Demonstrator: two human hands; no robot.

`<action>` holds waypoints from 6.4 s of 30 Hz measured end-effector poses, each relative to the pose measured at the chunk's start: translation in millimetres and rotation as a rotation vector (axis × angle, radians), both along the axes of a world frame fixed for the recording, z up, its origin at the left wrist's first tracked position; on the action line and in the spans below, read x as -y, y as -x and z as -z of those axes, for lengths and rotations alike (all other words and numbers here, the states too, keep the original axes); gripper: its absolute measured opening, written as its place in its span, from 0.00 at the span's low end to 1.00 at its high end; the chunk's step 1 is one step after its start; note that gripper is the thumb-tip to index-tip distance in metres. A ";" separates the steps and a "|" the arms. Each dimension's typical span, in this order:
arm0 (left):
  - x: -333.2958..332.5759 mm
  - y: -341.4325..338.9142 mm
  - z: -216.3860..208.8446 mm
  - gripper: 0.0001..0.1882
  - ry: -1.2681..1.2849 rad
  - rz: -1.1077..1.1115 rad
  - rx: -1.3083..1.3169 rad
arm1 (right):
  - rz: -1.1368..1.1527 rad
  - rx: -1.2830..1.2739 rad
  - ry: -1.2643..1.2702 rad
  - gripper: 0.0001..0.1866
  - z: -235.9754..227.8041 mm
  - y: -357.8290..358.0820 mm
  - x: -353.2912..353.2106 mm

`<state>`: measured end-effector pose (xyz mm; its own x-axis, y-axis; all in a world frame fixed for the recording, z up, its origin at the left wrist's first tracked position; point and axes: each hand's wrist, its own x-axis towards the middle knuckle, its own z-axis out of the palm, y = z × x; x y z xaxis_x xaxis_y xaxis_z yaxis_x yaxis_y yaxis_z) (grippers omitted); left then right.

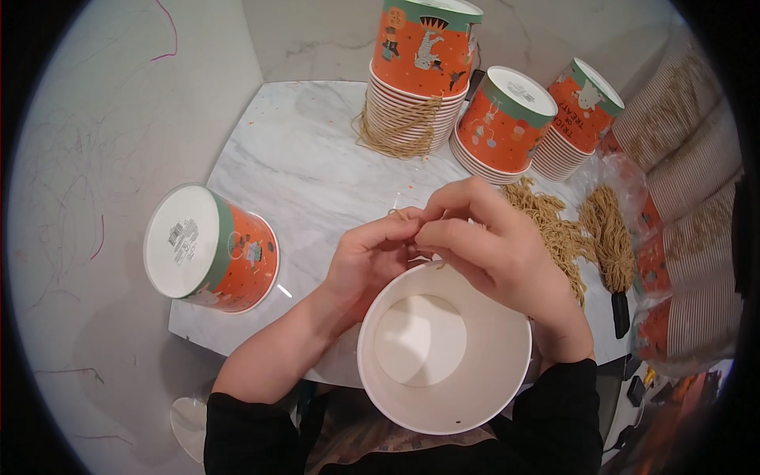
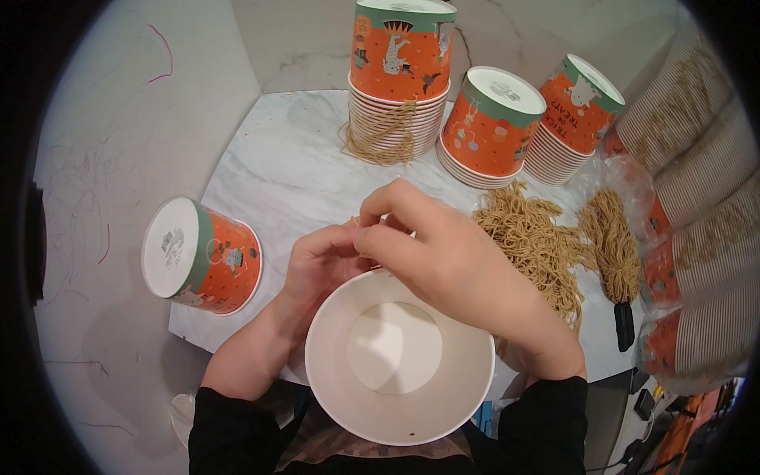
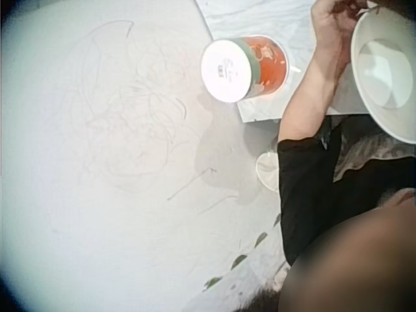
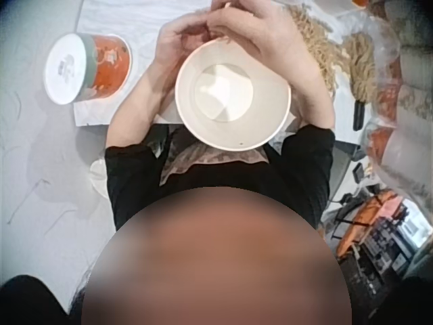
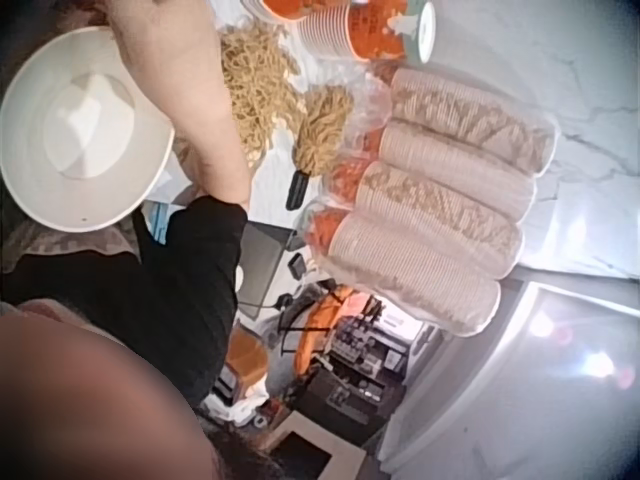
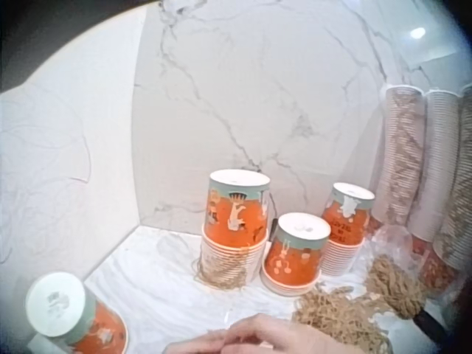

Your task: Attach string handles to paper buckets by threading them through pre-punched holes.

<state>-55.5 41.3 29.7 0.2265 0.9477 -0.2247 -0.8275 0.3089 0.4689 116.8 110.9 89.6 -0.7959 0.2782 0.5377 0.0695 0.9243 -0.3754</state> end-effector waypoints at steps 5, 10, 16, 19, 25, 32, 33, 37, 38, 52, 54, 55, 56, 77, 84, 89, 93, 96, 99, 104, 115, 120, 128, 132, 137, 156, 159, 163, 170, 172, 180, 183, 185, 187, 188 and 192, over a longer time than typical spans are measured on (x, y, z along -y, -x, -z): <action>-5.1 -3.1 14.3 0.11 -0.160 -0.002 -0.062 | 0.051 -0.078 0.149 0.10 -2.4 -2.4 -3.9; -10.9 11.4 27.1 0.10 -0.203 0.039 -0.177 | 0.065 -0.034 0.195 0.09 -6.5 -6.8 -7.5; -12.5 14.1 24.2 0.10 -0.205 0.108 -0.202 | 0.017 -0.069 0.245 0.08 -4.1 -9.2 -14.8; -11.6 9.7 17.8 0.11 -0.210 0.157 -0.230 | 0.017 -0.081 0.252 0.08 -3.1 -11.6 -20.0; -14.6 8.4 29.9 0.12 -0.214 0.118 -0.204 | 0.013 -0.111 0.312 0.08 0.1 -8.2 -21.3; -16.0 8.1 33.5 0.04 -0.221 -0.021 -0.203 | 0.034 -0.059 0.265 0.08 1.1 -8.1 -13.4; -14.9 8.6 33.1 0.04 -0.220 -0.023 -0.203 | 0.046 -0.044 0.248 0.08 0.5 -7.1 -10.1; -12.6 7.9 32.6 0.04 -0.361 -0.121 -0.301 | 0.065 -0.036 0.230 0.08 2.3 -5.0 -4.4; -12.5 6.4 32.6 0.05 -0.395 -0.162 -0.362 | 0.066 -0.035 0.229 0.08 2.1 -5.2 -3.0; -4.6 -14.3 29.8 0.07 -0.639 -0.541 -0.553 | 0.050 -0.077 0.598 0.04 5.4 -5.0 -6.2; -3.3 -16.8 27.6 0.07 -0.658 -0.565 -0.574 | 0.043 -0.075 0.691 0.04 6.1 -5.1 -6.3; -2.4 -19.7 26.2 0.07 -0.644 -0.578 -0.566 | 0.037 -0.073 0.786 0.04 5.8 -5.6 -6.1; -1.4 -21.6 25.6 0.07 -0.629 -0.590 -0.559 | 0.037 -0.072 0.784 0.04 4.8 -6.4 -5.2; -5.1 -18.9 39.0 0.08 -0.511 -0.498 -0.532 | 0.038 0.006 0.502 0.05 5.3 -8.0 -14.9; -4.9 -21.1 37.3 0.07 -0.510 -0.531 -0.535 | 0.050 -0.021 0.773 0.06 14.5 -6.6 -20.6; -4.1 -18.5 33.2 0.06 -0.488 -0.557 -0.512 | 0.059 0.035 0.961 0.05 7.0 -4.8 -19.7; -5.3 -16.9 38.3 0.05 -0.514 -0.528 -0.509 | 0.044 0.031 0.917 0.04 9.3 -4.0 -20.4; -5.6 -19.2 39.0 0.06 -0.535 -0.549 -0.529 | 0.026 0.014 0.968 0.04 9.7 -3.9 -20.7; -2.3 -20.0 32.2 0.07 -0.487 -0.483 -0.482 | 0.019 0.016 0.959 0.04 7.5 -3.9 -19.7; -4.1 -21.6 34.4 0.06 -0.437 -0.484 -0.475 | 0.062 0.063 0.927 0.03 6.7 -3.1 -18.9; -7.5 -10.7 34.4 0.07 -0.350 -0.386 -0.452 | 0.042 0.059 0.489 0.05 10.3 -4.3 -19.5; -8.0 -11.6 37.7 0.06 -0.391 -0.415 -0.441 | 0.056 0.046 0.465 0.04 10.7 -2.8 -17.9; -9.7 -15.7 40.6 0.08 -0.454 -0.465 -0.301 | 0.047 0.027 0.507 0.02 10.9 -2.7 -16.7; -7.4 -15.5 39.3 0.07 -0.478 -0.433 -0.312 | 0.039 -0.041 0.703 0.04 14.4 -2.5 -16.8; -7.4 -12.9 43.0 0.07 -0.488 -0.412 -0.284 | 0.021 -0.096 0.719 0.06 17.9 -1.5 -17.8; -9.8 -19.7 43.1 0.07 -0.449 -0.506 -0.410 | 0.049 -0.147 0.575 0.06 18.5 -2.2 -17.9; -9.0 -17.6 43.4 0.06 -0.450 -0.519 -0.406 | 0.059 -0.124 0.451 0.05 12.7 -1.3 -13.4; -4.9 -16.5 36.2 0.05 -0.458 -0.499 -0.435 | 0.076 -0.107 0.364 0.05 9.1 -2.5 -8.8; -5.9 -16.5 37.8 0.05 -0.464 -0.549 -0.425 | 0.069 -0.095 0.292 0.06 6.2 -1.8 -7.7; -6.9 -18.2 38.4 0.05 -0.478 -0.558 -0.446 | 0.077 -0.066 0.224 0.07 4.4 -3.4 -7.8; -3.4 -17.1 41.6 0.06 -0.550 -0.576 -0.502 | 0.152 -0.121 0.490 0.07 11.7 -2.9 -9.0; -4.8 -18.3 42.3 0.06 -0.562 -0.591 -0.505 | 0.130 -0.102 0.525 0.06 10.8 -4.7 -11.1; -6.0 -19.3 42.8 0.06 -0.573 -0.611 -0.506 | 0.130 -0.100 0.526 0.06 9.4 -5.3 -11.4; -6.9 -21.9 39.0 0.07 -0.561 -0.613 -0.492 | 0.126 -0.087 0.471 0.05 7.6 -5.9 -11.4; -7.1 -22.6 37.7 0.07 -0.551 -0.616 -0.477 | 0.126 -0.086 0.471 0.05 7.4 -6.1 -11.7; -5.7 -12.1 41.0 0.07 -0.532 -0.516 -0.425 | 0.096 -0.067 0.330 0.04 6.8 -7.1 -10.5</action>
